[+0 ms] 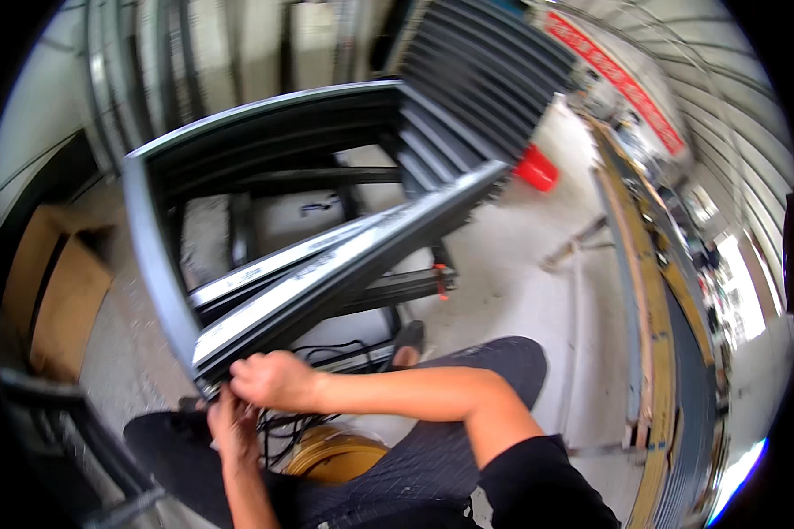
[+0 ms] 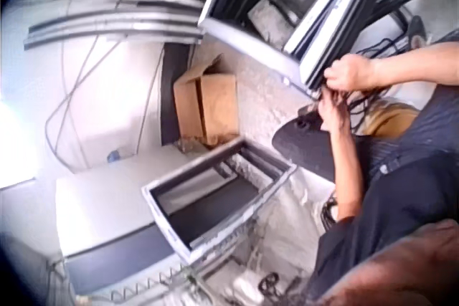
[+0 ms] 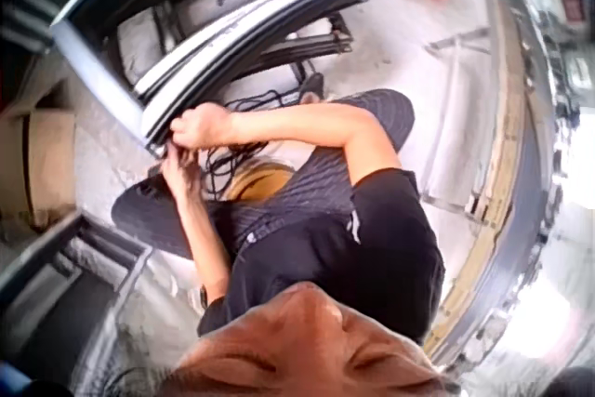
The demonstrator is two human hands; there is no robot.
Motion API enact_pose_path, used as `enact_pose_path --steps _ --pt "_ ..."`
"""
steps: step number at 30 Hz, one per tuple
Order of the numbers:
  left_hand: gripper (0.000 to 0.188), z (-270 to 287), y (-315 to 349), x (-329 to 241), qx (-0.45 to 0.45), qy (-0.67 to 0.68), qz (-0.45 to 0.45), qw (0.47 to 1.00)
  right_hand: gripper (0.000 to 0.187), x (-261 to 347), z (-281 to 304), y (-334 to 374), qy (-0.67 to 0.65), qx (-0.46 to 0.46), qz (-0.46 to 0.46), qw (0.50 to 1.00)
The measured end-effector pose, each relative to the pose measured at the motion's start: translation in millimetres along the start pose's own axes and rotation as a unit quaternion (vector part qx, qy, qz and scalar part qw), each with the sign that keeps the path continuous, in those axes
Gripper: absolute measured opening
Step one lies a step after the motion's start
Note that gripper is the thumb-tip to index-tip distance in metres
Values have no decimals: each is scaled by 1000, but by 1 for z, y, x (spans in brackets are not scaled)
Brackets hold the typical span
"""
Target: The person sits on a bucket and installs a black rubber seal onto a grey aluminum window frame. They use pliers to cut the seal to size and then press it into the frame's groove by hand.
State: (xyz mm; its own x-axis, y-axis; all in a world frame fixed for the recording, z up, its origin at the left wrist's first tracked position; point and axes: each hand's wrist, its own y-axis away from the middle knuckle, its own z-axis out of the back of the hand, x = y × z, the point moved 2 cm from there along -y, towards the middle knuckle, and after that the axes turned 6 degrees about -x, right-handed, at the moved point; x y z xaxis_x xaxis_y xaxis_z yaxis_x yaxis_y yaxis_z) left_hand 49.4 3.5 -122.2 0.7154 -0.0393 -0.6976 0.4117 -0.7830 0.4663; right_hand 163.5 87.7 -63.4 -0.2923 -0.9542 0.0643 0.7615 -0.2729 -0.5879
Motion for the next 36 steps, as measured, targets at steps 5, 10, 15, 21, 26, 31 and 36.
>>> enact_pose_path --steps 5,10,15,21,26,31,36 --pt "30 -11 -3 11 -2 -44 3 999 24 -30 44 38 -67 103 -111 986" --pt "34 3 -4 7 -21 -51 3 998 35 -103 113 105 77 208 -242 944" --pt "38 -3 1 11 -7 -45 16 999 23 -251 242 233 345 153 -374 847" --pt "42 -25 9 19 -39 -18 52 998 21 -280 246 172 396 -41 -273 876" --pt "38 -26 4 19 -18 -42 20 999 22 -289 185 127 199 -22 -253 946" --pt "35 -22 -4 13 -18 -41 16 999 36 -305 166 116 133 4 -299 945" --pt "23 24 -54 -55 -75 -58 -27 995 43 -256 136 52 101 107 -361 921"
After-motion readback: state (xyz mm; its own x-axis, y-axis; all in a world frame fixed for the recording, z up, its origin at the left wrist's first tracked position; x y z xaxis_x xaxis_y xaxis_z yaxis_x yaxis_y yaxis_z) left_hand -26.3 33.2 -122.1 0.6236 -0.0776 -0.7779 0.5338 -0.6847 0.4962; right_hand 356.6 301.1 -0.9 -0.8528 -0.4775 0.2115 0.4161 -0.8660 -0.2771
